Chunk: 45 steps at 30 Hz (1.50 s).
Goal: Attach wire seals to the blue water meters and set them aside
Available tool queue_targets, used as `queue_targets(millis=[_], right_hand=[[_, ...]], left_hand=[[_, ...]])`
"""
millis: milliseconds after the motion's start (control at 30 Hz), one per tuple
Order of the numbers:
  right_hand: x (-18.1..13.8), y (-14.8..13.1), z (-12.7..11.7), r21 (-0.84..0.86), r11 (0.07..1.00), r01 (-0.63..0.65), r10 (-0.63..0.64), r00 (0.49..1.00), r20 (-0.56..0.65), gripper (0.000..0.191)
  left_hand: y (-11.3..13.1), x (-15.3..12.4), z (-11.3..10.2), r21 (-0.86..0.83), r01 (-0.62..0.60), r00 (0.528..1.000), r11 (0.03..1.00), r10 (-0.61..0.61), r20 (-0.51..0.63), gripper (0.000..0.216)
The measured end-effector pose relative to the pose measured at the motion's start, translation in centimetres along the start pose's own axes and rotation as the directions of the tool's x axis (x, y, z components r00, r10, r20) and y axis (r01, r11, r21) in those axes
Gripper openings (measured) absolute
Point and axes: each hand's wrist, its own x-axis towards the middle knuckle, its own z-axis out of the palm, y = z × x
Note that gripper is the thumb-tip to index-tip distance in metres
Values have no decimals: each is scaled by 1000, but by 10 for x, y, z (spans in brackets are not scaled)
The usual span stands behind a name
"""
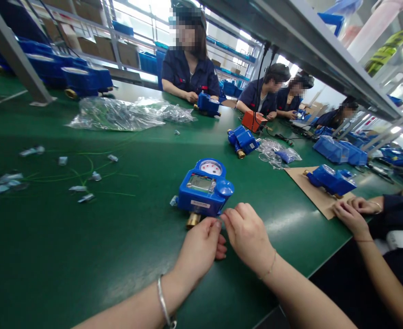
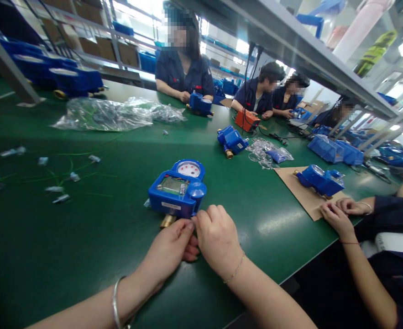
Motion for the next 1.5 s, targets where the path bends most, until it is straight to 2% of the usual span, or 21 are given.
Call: queue_targets(millis=[33, 67, 133, 200, 267, 333, 400, 467, 533, 567, 633, 700, 767, 833, 867, 933, 1000, 1100, 1233, 1367, 1500], right_hand=[[-2, 0, 1, 25, 1000, -9, 9, 1000, 7, 18], [-4, 1, 2, 57, 998, -17, 17, 1000, 14, 17], [-9, 6, 2, 129, 991, -33, 29, 999, 31, 23], [-17, 13, 1, 196, 979, -64, 56, 997, 46, 29], [-29, 18, -1, 275, 952, -133, 123, 991, 55, 30], [-42, 19, -2, 393, 891, -225, 212, 974, 78, 29], [-55, 16, 0, 534, 780, -326, 310, 943, 123, 26], [-67, 9, 4, 656, 631, -414, 412, 896, 168, 22], [-74, 2, 8, 743, 502, -444, 496, 851, 173, 19], [-76, -1, 10, 770, 467, -434, 522, 839, 156, 19], [-75, -6, 11, 815, 424, -393, 558, 823, 106, 18], [-70, -9, 9, 879, 307, -364, 592, 796, 123, 19], [-65, -11, 6, 940, 53, -337, 610, 756, 237, 23], [-61, -15, 4, 935, -206, -288, 585, 730, 354, 28], [-61, -18, 4, 918, -298, -263, 564, 727, 392, 30], [-61, -22, 5, 889, -399, -227, 519, 743, 423, 34], [-62, -26, 7, 882, -419, -215, 474, 777, 415, 35], [-65, -28, 11, 903, -386, -187, 452, 815, 362, 39], [-67, -27, 15, 929, -338, -150, 479, 822, 307, 37], [-68, -26, 17, 940, -293, -173, 467, 832, 298, 29], [-67, -26, 17, 936, -312, -165, 463, 834, 301, 25]], left_hand=[[3, -1, -5, 261, -40, 999, 964, 43, -8, 29], [6, -2, -11, 487, -82, 995, 869, 96, -4, 31], [13, -7, -22, 747, -146, 984, 649, 176, 39, 27], [18, -14, -29, 812, -190, 979, 552, 170, 114, 22], [22, -24, -32, 856, -292, 956, 428, 149, 251, 23], [25, -35, -33, 852, -430, 902, 300, 187, 389, 24], [27, -43, -35, 788, -571, 814, 230, 287, 505, 21], [27, -45, -40, 668, -689, 719, 281, 379, 582, 17], [27, -40, -48, 497, -756, 651, 427, 409, 639, 21], [26, -36, -51, 411, -754, 636, 512, 416, 649, 23], [25, -28, -57, 292, -698, 658, 654, 425, 621, 23], [23, -23, -60, 229, -633, 717, 739, 449, 533, 31], [22, -21, -59, 195, -588, 767, 785, 464, 444, 37], [21, -24, -56, 188, -546, 800, 816, 441, 407, 33], [20, -25, -54, 202, -522, 817, 829, 417, 398, 29], [17, -29, -49, 230, -486, 841, 843, 379, 387, 21], [15, -31, -45, 218, -474, 845, 853, 371, 385, 15], [14, -32, -42, 185, -461, 841, 868, 361, 403, 11], [16, -31, -41, 161, -432, 845, 887, 337, 415, 8], [17, -30, -42, 177, -424, 854, 888, 328, 404, 9], [16, -29, -42, 195, -435, 848, 879, 327, 416, 9]])
